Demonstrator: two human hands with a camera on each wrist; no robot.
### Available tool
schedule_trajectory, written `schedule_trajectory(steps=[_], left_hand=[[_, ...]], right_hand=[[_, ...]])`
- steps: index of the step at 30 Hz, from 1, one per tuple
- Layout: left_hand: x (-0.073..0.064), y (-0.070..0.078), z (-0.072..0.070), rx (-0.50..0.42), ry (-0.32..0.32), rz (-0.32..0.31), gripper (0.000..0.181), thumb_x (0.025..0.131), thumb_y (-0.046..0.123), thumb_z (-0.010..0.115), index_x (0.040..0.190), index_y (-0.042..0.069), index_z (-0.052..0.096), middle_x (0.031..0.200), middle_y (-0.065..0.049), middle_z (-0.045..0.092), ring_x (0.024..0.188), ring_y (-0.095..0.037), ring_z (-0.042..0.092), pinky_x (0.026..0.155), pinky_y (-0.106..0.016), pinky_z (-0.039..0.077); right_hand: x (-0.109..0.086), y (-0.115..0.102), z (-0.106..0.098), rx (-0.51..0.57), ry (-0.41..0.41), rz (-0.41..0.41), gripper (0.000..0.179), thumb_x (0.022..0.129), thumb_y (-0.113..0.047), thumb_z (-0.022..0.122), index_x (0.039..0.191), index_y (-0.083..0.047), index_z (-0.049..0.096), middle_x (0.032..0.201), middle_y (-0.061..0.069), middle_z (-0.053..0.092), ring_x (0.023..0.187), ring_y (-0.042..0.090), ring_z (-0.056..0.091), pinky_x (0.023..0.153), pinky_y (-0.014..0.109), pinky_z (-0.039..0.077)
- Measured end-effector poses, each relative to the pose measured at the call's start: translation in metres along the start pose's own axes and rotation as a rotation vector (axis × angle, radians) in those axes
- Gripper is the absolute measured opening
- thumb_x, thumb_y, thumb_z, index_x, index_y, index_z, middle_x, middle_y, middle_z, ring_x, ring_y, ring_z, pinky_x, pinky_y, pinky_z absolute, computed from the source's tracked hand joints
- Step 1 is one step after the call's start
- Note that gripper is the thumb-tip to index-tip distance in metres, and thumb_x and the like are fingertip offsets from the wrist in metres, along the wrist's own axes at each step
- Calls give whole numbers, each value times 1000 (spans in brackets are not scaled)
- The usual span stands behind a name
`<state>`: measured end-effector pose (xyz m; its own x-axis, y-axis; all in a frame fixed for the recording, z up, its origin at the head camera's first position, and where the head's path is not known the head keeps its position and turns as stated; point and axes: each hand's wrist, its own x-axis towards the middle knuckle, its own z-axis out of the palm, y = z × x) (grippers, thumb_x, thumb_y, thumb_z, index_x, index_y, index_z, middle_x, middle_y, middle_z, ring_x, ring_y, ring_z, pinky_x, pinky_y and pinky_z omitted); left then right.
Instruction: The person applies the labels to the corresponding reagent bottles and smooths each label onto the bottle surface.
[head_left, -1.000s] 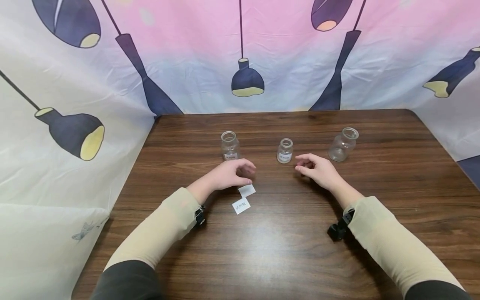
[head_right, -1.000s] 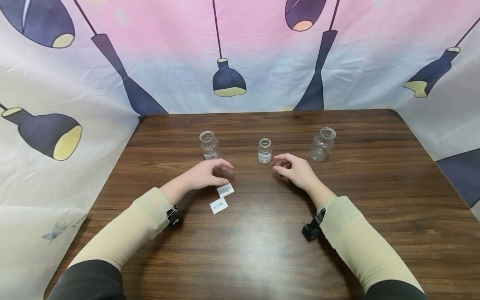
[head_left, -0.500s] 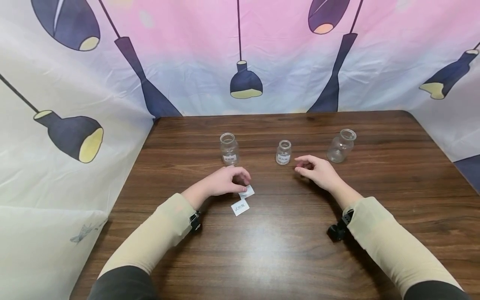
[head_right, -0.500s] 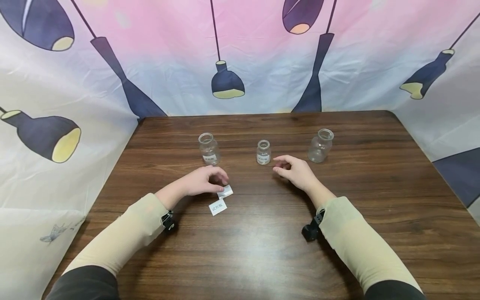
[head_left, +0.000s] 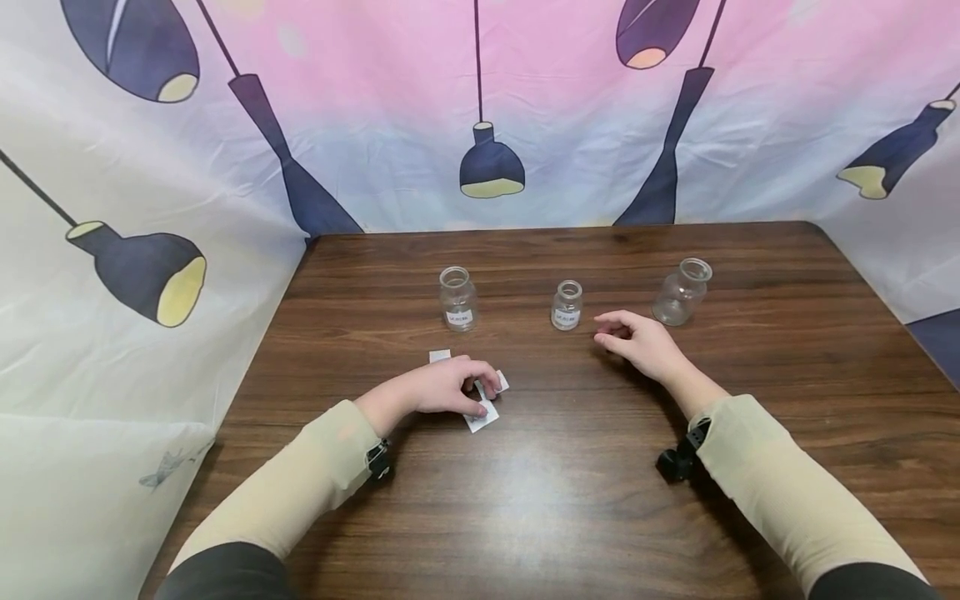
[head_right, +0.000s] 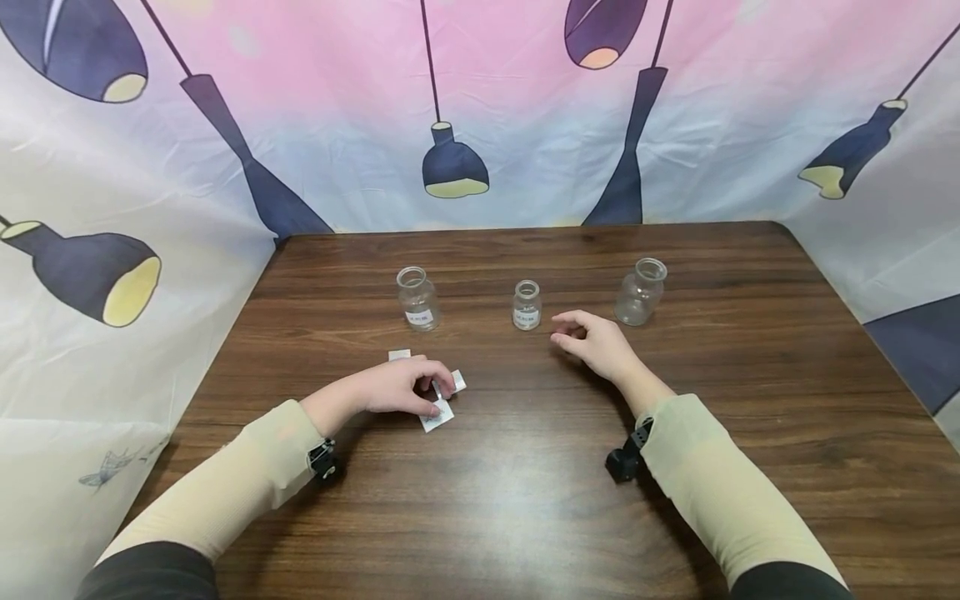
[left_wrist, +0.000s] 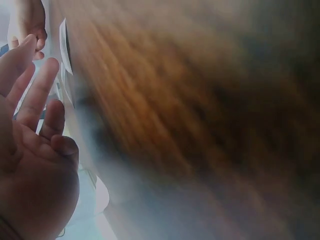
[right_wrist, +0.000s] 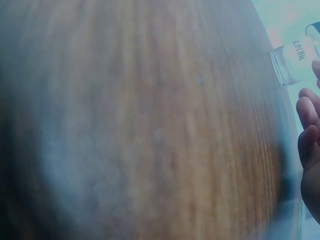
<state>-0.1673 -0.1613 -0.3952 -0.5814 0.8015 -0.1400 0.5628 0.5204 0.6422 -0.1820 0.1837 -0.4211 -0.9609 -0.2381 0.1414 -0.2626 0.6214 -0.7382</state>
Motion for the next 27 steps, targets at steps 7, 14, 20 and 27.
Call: schedule_trajectory(steps=[7,14,20,27], left_hand=[[0,-3,4,16,-58,20,34,78,14,74,110,19,61,101,13,62,90,-10,47,80,-27,40],[1,1,3,100,-87,38,34,80,13,72,111,19,62,105,10,58,95,-12,45,83,-28,38],[5,2,6,192,-70,76,26,83,17,70,109,18,66,106,9,59,94,-11,45,83,-27,37],[6,2,6,193,-61,90,31,81,24,72,111,17,68,108,6,59,97,-13,46,85,-28,38]], right_hand=[[-1,2,-1,-8,-2,11,36,89,-29,65,118,-8,63,98,7,66,82,19,58,68,33,47],[-1,2,-2,-18,4,3,34,89,-28,65,117,-9,63,96,6,66,77,17,58,65,31,47],[-3,3,-3,-17,-1,8,35,90,-30,63,118,-8,63,97,7,66,76,17,58,64,31,47],[-4,4,-4,-11,-4,19,34,91,-30,62,118,-9,63,100,7,66,75,19,59,64,34,49]])
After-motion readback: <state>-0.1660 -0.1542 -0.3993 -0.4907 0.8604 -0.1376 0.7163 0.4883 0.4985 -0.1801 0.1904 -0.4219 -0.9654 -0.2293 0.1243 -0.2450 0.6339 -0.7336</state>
